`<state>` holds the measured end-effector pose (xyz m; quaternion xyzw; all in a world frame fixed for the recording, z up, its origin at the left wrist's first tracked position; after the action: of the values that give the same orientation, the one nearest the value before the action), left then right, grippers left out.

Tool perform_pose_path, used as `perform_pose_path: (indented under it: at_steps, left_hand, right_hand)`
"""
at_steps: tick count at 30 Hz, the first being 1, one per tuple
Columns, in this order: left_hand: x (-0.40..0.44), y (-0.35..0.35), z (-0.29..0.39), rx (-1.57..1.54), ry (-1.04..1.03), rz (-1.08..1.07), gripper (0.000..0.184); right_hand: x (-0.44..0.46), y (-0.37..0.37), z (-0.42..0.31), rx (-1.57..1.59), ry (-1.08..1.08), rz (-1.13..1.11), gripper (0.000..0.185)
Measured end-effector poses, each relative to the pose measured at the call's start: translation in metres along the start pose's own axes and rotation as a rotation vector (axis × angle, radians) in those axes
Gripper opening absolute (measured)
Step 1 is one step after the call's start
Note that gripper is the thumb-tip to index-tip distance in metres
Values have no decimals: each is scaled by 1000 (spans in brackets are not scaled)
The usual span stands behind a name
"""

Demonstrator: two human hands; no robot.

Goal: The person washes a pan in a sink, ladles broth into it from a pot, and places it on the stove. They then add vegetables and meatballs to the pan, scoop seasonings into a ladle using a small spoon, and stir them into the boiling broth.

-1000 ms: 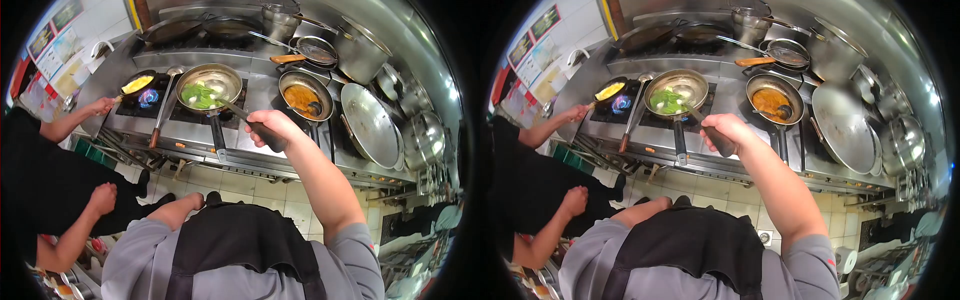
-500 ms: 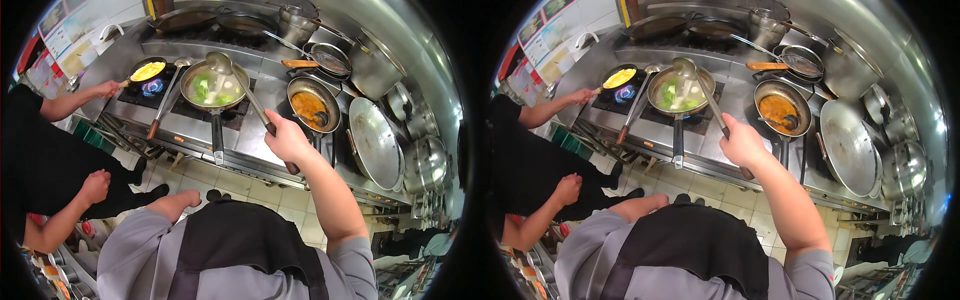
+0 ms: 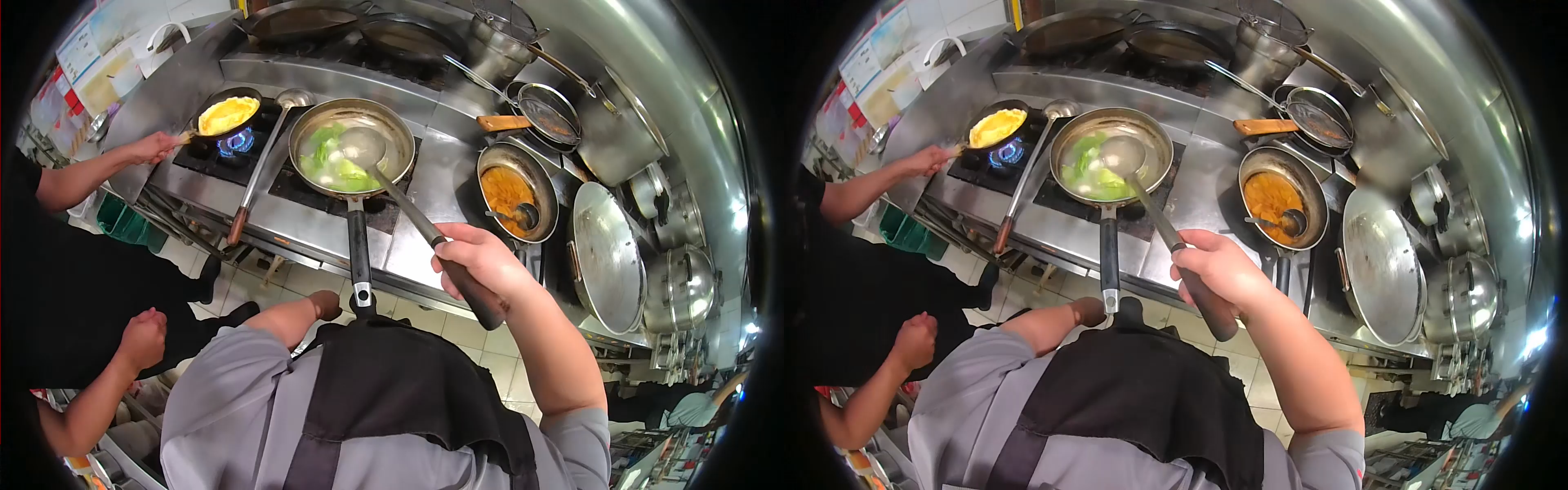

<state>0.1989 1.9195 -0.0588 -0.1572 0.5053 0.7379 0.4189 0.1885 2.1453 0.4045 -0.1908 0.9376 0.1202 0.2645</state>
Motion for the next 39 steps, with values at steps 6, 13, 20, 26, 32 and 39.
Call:
perform_pose_path:
  at_steps: [6,13,20,26,32,39]
  left_hand:
    - [-21,9,2,65,42,-59,40]
    - [-31,8,-5,49,44,-42,42]
    - [-33,6,-5,-9,72,-17,42]
    - [-37,0,2,49,63,-76,43]
    - [-40,-4,8,44,118,-64,45]
    - [-36,0,7,10,141,-27,41]
  right_hand:
    - [-28,12,-10,162,7,-5,48]
    - [-39,33,-10,-332,69,80,58]
    - [-28,40,-13,-890,136,312,62]
    - [3,23,-4,-1061,137,360,59]
    - [1,9,-2,-257,66,82,55]
    - [-23,5,-12,89,32,46,52]
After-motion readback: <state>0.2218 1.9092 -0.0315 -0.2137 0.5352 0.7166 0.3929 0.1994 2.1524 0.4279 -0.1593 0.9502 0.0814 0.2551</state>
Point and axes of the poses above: each hand's wrist, its own x-axis towards the middle knuckle, its own y-axis out of the back of the hand, z = x × y, the point moved 5 cm from there along x, towards the middle knuckle, and after that the axes turned 11 degrees about -x, right-handed, at the moved point
